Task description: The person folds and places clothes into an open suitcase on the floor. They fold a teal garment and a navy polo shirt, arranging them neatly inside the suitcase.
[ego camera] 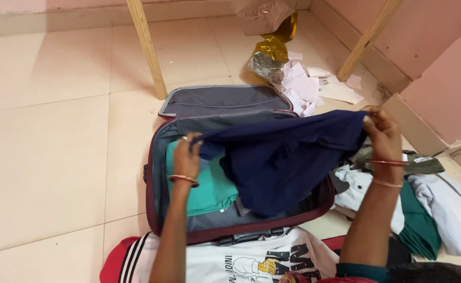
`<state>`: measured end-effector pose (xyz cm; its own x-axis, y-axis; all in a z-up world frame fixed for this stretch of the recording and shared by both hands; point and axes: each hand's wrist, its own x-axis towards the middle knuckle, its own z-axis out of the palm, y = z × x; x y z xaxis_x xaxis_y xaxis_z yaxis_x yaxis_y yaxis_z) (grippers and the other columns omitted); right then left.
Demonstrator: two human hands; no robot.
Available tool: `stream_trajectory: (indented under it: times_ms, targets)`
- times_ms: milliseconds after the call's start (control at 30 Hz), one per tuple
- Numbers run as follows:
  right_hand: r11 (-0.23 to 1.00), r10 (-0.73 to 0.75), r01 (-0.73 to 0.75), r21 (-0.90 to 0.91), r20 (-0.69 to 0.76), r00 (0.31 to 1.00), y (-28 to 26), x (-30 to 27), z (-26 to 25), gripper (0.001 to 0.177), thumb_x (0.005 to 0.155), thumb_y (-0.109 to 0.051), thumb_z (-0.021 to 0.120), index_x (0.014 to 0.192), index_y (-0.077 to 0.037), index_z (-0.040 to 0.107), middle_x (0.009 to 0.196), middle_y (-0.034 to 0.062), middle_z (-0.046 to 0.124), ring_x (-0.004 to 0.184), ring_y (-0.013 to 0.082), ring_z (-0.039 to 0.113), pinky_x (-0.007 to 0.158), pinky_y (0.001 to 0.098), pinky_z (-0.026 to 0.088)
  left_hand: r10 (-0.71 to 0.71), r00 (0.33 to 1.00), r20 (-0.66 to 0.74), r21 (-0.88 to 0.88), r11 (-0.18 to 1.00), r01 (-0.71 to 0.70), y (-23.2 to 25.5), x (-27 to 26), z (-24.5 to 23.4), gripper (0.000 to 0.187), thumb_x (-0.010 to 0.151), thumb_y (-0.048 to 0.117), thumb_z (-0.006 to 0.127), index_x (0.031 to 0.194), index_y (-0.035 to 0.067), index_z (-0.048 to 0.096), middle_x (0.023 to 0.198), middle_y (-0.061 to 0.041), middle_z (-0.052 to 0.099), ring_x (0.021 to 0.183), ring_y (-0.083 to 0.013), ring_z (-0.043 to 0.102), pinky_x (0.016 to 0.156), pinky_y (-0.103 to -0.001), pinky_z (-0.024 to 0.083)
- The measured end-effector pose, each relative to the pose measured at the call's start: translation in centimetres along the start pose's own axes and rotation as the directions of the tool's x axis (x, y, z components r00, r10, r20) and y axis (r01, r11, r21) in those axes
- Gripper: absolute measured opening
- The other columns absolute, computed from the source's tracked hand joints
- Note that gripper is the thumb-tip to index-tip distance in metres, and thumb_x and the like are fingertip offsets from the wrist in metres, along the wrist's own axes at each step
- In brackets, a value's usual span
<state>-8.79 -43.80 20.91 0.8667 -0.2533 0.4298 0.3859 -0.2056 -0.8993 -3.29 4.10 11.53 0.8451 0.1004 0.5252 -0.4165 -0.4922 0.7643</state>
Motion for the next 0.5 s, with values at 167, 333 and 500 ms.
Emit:
stream_trajectory:
  times_ms: [167,333,500]
  targets:
    - [0.99,-0.057,0.054,0.131,0.02,0.998,-4.5,-0.7,-0.3,0.015,0.108,0.0,0.06,0.123,-0.003,0.063,0.111,0.0003,0.068,0.101,0.0085,0.063,0.094,0.0211,0.05,0.133,0.991,-0.021,0.007,0.991,-0.133,10.7,2.3,-10.7,0.029,0.093,-0.006,0.059,0.115,0.006,0.073,0.106,-0.016,0.074,0.098,-0.0302,0.073,0.088,-0.037,0.055]
    - [0.962,-0.13,0.106,0.25,0.079,0.988,-8.6,0.0,0.4,0.006,0.115,-0.002,0.062,0.121,0.0,0.064,0.108,0.0047,0.071,0.099,0.0114,0.067,0.091,0.0214,0.051,0.142,0.99,-0.013,0.027,0.99,-0.142,16.0,4.6,-14.8,0.023,0.1,0.002,0.061,0.118,0.007,0.074,0.101,-0.018,0.075,0.089,-0.0242,0.074,0.081,-0.032,0.055]
    - [0.999,0.038,-0.037,-0.006,0.176,0.984,-8.4,7.4,3.8,0.019,0.106,-0.004,0.059,0.123,-0.002,0.067,0.109,0.0038,0.073,0.098,0.0109,0.068,0.09,0.0219,0.053,-0.008,1.0,0.01,0.193,0.981,0.006,15.8,8.5,-15.5,0.018,0.097,0.014,0.071,0.113,0.006,0.077,0.089,-0.02,0.073,0.072,-0.0262,0.07,0.071,-0.031,0.052]
